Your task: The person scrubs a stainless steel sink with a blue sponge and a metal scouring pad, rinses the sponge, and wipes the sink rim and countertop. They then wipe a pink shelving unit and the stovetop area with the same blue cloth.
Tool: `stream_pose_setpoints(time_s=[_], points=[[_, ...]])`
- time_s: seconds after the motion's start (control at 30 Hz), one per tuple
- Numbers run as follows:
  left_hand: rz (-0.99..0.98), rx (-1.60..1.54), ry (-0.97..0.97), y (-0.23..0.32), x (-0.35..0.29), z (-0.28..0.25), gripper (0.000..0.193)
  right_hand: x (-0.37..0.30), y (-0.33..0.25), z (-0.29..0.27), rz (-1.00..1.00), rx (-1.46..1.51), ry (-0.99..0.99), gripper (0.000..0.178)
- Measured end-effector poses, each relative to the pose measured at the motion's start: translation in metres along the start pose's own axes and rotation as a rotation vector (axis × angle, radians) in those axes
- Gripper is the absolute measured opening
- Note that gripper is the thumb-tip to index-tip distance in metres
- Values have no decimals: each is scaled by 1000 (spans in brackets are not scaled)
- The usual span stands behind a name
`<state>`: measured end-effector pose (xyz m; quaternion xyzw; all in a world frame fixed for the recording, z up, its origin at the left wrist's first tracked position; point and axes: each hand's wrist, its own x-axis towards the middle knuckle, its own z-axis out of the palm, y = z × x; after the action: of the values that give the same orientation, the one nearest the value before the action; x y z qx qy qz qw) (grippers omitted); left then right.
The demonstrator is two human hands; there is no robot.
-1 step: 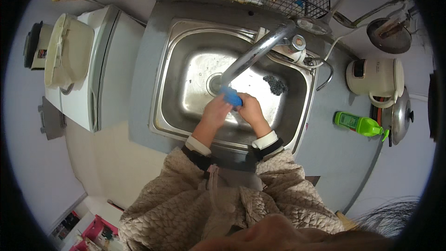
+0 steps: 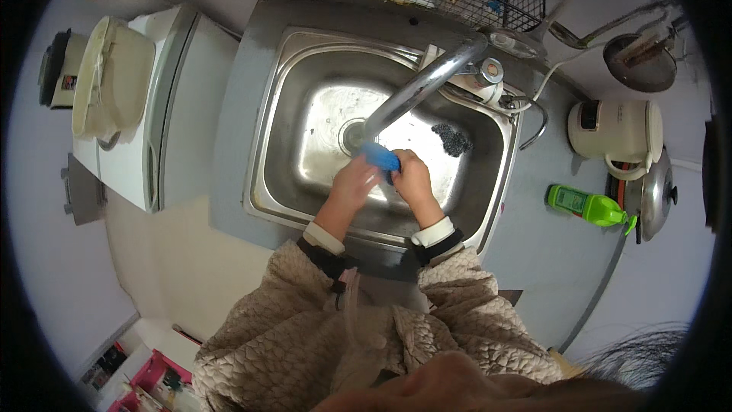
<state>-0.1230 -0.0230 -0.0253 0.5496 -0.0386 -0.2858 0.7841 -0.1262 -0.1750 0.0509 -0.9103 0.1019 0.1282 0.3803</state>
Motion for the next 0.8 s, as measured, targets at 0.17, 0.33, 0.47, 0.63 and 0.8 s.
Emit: stream_pose_setpoints(time_s=[0.17,0.33,0.47,0.63,0.8], points=[[-391,-661,-1,18,6,25,33,-38,-13,-5,-358,87,96,33],[-607,-965,-32,21,1,36,27,-60,-12,-30,-339,425,-140,29],[-438,-675,270,32,-15,64,27,-56,5,-39,172,901,-137,33],[-407,-529,-36,59,-24,78,46,-44,10,-26,-8,1294,-185,50],[-401,-551,-4,68,-29,88,56,-42,0,-37,-262,549,-199,46]])
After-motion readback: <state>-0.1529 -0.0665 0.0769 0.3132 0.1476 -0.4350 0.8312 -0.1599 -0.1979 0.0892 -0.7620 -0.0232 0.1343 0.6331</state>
